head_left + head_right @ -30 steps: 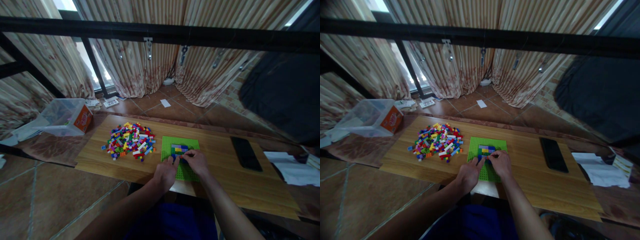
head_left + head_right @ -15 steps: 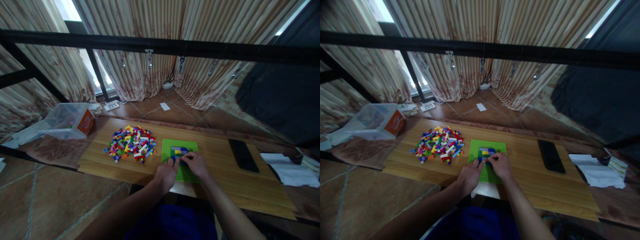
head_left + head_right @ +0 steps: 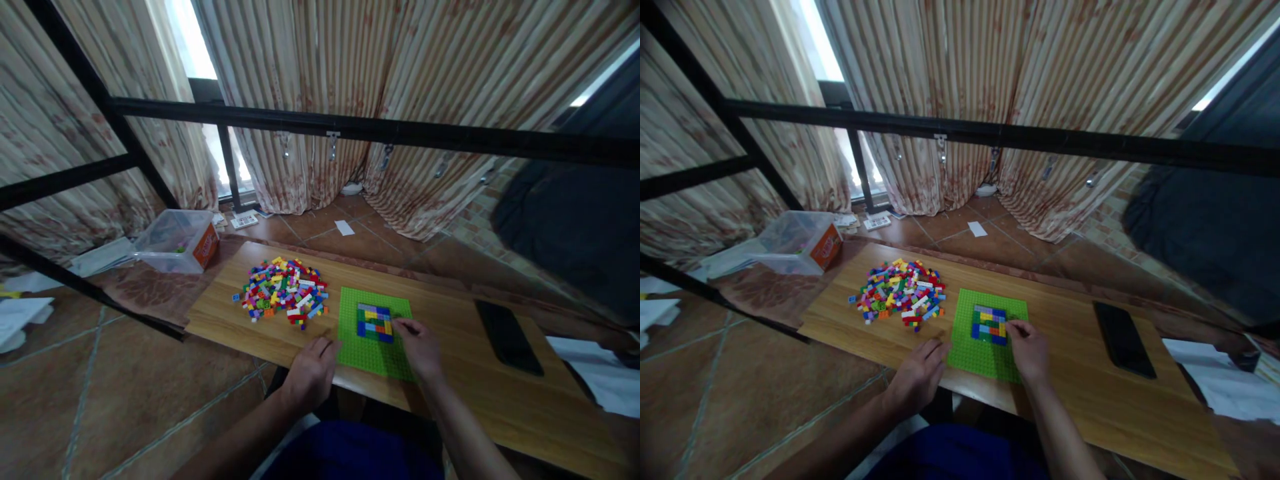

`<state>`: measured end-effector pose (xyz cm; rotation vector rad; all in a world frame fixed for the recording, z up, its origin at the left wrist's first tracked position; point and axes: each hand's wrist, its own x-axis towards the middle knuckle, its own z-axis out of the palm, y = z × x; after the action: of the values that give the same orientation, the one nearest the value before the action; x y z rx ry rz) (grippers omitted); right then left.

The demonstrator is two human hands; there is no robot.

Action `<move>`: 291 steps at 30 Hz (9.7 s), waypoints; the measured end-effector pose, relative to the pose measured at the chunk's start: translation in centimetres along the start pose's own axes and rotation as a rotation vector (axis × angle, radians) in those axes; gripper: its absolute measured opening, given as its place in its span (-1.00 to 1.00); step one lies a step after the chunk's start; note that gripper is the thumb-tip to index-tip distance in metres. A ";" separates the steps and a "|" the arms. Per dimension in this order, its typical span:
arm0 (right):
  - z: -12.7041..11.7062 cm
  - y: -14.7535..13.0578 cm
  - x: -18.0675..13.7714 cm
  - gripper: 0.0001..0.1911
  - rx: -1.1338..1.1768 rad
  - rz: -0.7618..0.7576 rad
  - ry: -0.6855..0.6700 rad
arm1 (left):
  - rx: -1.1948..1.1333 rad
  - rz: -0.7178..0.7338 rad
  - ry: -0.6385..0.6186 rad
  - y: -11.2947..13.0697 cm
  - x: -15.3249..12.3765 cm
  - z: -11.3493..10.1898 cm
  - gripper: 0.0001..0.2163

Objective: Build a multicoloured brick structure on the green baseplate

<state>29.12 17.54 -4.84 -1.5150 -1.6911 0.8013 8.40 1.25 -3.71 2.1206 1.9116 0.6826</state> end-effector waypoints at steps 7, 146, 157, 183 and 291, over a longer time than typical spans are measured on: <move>0.7 -1.9 -3.5 -0.64 0.108 0.047 0.102 | -0.051 -0.163 0.258 -4.4 -4.4 -2.6 -0.70; 1.4 -2.4 0.1 -0.78 -0.237 -0.401 -0.198 | -0.726 -0.468 0.121 -2.4 4.0 -0.4 -0.72; 1.9 -1.7 0.9 -0.78 -0.347 -0.486 -0.236 | -0.519 -0.326 0.092 -2.4 4.1 -0.5 -0.75; 1.6 -2.2 1.3 -0.76 -0.115 -0.225 -0.112 | -0.508 -0.280 0.113 -2.2 3.7 -0.4 -0.79; 3.5 -6.6 -3.5 -0.72 -0.122 -0.365 -0.236 | -0.692 -0.298 0.188 -2.7 2.8 0.4 -0.75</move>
<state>22.78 13.34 -1.60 -1.1692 -2.1463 0.7106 6.30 4.40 -4.70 1.3590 1.6769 1.2763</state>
